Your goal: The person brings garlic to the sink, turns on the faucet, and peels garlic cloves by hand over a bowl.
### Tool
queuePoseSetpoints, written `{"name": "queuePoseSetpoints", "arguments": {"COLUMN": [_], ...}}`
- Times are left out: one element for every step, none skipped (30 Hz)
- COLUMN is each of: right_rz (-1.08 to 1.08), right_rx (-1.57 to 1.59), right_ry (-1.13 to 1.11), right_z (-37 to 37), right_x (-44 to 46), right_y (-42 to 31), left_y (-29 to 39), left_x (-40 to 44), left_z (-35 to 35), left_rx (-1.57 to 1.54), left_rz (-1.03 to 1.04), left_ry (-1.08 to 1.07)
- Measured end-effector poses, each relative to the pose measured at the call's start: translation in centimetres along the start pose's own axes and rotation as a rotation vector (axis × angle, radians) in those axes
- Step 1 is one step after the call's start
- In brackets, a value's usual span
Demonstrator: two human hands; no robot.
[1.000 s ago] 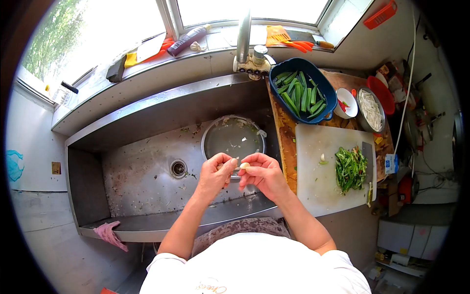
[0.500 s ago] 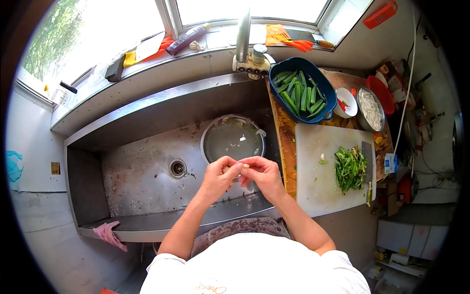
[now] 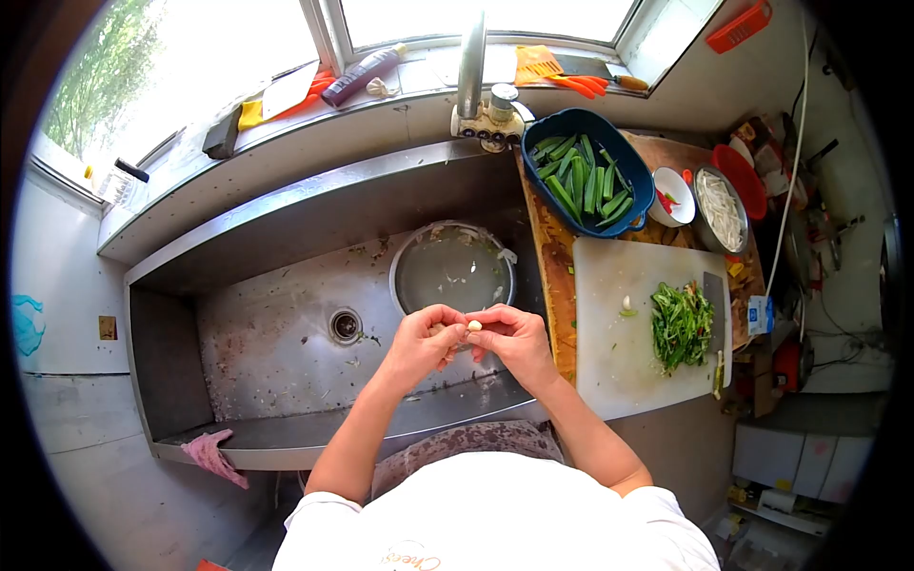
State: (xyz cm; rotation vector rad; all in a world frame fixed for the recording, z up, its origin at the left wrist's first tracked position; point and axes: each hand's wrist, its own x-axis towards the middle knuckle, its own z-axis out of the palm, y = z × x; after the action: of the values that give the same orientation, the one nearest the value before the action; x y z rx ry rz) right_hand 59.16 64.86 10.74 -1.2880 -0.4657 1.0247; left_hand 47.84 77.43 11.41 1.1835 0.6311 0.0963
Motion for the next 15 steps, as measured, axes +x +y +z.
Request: {"name": "queuePoseSetpoints", "arguments": {"right_rz": [-0.027, -0.054, -0.081, -0.090, -0.099, -0.108, -0.115, -0.123, -0.130, -0.081, -0.032, 0.016, 0.019, 0.023, 0.026], "right_rx": [-0.041, -0.083, -0.124, -0.139, -0.153, -0.167, -0.187, -0.206, -0.225, -0.189, -0.154, -0.118, -0.043, 0.032, 0.106], "right_ry": [0.011, 0.022, 0.032, 0.036, 0.039, 0.043, 0.040, 0.037, 0.033, 0.025, 0.017, 0.009, -0.011, -0.031, -0.050], "right_z": [0.0, 0.0, 0.0, 0.1, 0.1, 0.2, 0.1, 0.1, 0.0, 0.0, 0.0, -0.1, -0.1, -0.1, -0.2], "right_x": [0.0, 0.0, 0.0, 0.0, 0.0, 0.0, 0.0, 0.0, 0.0, -0.1, -0.1, -0.1, -0.1, -0.1, -0.1], "right_y": [0.1, 0.2, 0.3, 0.3, 0.2, 0.2, 0.3, 0.4, 0.4, 0.5, 0.5, 0.4, 0.4, 0.3, 0.3], "left_y": [0.4, 0.6, 0.6, 0.5, 0.4, 0.1, -0.3, -0.5, -0.8, -1.0, -1.0, -0.9, -0.6, -0.4, -0.4], "left_x": [-0.3, -0.5, -0.5, -0.6, -0.6, -0.6, -0.5, -0.4, -0.2, -0.1, -0.1, -0.1, -0.2, -0.2, -0.2], "left_z": [0.2, 0.3, 0.4, 0.5, 0.5, 0.5, 0.5, 0.5, 0.4, 0.4, 0.4, 0.5, 0.6, 0.7, 0.7], "left_rx": [0.079, 0.159, 0.190, 0.221, 0.251, 0.306, 0.361, 0.415, 0.460, 0.505, 0.551, 0.536, 0.522, 0.507, 0.444], "left_rz": [0.023, 0.047, 0.086, 0.124, 0.163, 0.225, 0.286, 0.348, 0.392, 0.436, 0.480, 0.461, 0.443, 0.426, 0.363], "left_ry": [0.018, 0.036, 0.051, 0.067, 0.083, 0.103, 0.122, 0.142, 0.159, 0.177, 0.194, 0.192, 0.190, 0.187, 0.172]}}
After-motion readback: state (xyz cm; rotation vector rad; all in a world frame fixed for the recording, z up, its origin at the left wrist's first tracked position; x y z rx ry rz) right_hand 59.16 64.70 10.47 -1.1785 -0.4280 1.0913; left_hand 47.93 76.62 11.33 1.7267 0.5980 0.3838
